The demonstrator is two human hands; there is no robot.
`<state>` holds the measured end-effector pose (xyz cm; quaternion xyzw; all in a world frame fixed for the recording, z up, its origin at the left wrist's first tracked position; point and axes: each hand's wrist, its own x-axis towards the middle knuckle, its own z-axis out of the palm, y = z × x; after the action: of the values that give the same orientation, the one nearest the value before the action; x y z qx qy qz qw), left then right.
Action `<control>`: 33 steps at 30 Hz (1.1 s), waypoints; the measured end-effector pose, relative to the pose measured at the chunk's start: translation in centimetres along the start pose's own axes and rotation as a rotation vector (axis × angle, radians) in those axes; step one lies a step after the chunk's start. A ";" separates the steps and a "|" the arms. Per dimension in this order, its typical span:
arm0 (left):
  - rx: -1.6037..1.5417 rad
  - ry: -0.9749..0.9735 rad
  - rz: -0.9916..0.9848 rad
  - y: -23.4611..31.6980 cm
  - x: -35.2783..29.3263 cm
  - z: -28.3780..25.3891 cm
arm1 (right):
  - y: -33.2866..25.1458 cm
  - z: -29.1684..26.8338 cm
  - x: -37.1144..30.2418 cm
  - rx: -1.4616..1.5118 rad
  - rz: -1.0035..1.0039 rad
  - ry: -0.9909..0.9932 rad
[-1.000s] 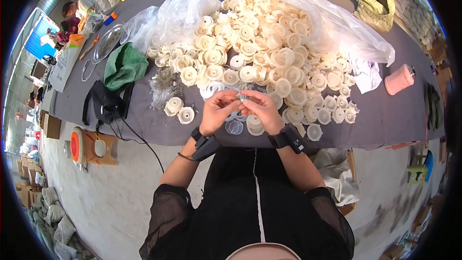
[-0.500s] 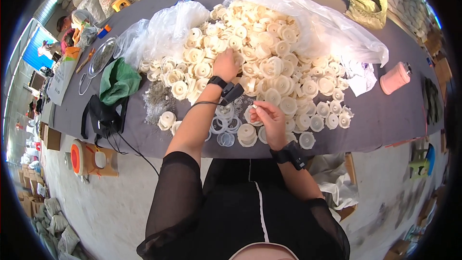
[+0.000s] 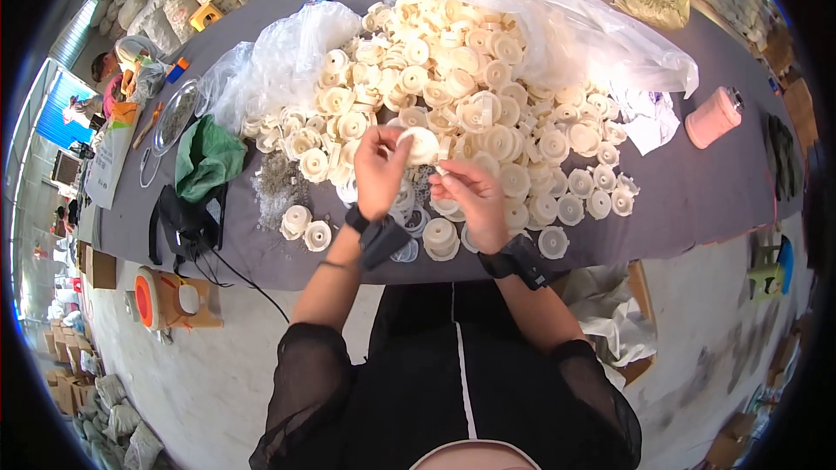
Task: Assembling small plastic components by inserting clear plastic pins into white flower-shaped bases.
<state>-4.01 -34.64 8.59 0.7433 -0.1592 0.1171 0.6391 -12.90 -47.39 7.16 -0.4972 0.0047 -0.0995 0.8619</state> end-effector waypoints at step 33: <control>-0.403 -0.168 -0.058 4.3 -9.5 -4.6 | 1.3 1.4 -3.2 0.126 0.100 -0.175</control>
<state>-14.29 -29.80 9.67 0.6121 -0.2108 0.0021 0.7621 -15.68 -45.05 6.47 -0.4480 -0.0520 -0.0130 0.8924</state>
